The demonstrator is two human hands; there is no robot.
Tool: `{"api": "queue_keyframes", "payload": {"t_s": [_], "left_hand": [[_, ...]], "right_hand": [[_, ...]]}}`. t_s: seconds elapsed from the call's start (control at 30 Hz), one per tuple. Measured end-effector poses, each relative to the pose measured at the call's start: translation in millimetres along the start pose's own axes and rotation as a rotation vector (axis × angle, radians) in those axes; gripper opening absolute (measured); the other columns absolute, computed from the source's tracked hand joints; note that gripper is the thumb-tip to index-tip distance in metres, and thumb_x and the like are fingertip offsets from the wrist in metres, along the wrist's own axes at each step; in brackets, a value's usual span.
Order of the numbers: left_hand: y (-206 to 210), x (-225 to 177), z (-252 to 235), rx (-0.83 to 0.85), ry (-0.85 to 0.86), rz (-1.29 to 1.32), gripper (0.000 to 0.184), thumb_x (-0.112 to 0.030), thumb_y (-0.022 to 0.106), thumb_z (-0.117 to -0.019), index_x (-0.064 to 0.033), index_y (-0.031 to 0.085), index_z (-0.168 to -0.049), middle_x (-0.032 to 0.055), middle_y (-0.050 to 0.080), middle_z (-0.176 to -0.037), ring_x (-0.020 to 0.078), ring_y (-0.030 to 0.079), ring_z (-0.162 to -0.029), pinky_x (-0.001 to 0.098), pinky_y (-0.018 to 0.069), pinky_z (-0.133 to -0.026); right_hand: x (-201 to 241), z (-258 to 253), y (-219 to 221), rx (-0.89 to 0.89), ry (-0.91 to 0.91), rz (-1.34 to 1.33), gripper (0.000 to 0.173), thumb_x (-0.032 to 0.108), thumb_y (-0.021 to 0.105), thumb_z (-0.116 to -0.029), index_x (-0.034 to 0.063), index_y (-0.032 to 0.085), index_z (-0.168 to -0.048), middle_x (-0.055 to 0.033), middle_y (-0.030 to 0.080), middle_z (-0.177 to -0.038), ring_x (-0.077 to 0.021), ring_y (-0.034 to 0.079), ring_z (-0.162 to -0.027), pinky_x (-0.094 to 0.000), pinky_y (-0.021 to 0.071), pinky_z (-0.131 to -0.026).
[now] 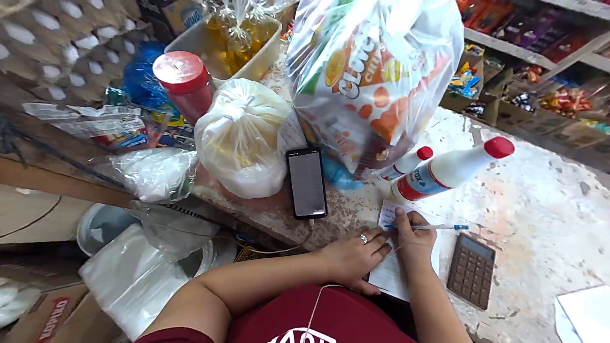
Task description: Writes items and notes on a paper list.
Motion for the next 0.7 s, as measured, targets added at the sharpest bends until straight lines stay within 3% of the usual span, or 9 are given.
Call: {"api": "queue_keyframes", "payload": {"t_s": [0.4, 0.7], "left_hand": [[0.4, -1.0, -1.2, -0.01, 0.014, -0.014, 0.091, -0.061, 0.072, -0.0837, 0.003, 0.05, -0.145, 0.0247, 0.041, -0.158, 0.04, 0.037, -0.149, 0.0528, 0.0321, -0.12], [0.4, -0.5, -1.1, 0.017, -0.013, -0.025, 0.091, -0.062, 0.07, -0.0852, 0.0003, 0.048, -0.147, 0.0223, 0.04, -0.159, 0.038, 0.036, -0.15, 0.0521, 0.0322, -0.121]], "right_hand": [[-0.5, -0.8, -1.3, 0.003, -0.011, -0.009, 0.031, 0.01, 0.069, -0.0947, 0.0147, 0.054, -0.068, 0.0122, 0.053, -0.057, 0.0049, 0.05, -0.05, -0.0126, 0.0437, -0.049], [-6.6, -1.6, -3.8, -0.015, 0.065, 0.025, 0.029, 0.009, 0.075, -0.0898, 0.0123, 0.055, -0.07, 0.0087, 0.055, -0.058, 0.001, 0.054, -0.051, -0.0172, 0.0484, -0.052]]}}
Point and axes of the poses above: each hand's wrist, its own z-axis away from the middle knuckle, its own y-axis out of the palm, x = y × z, the point moved 1 cm from there along -z, towards the middle knuckle
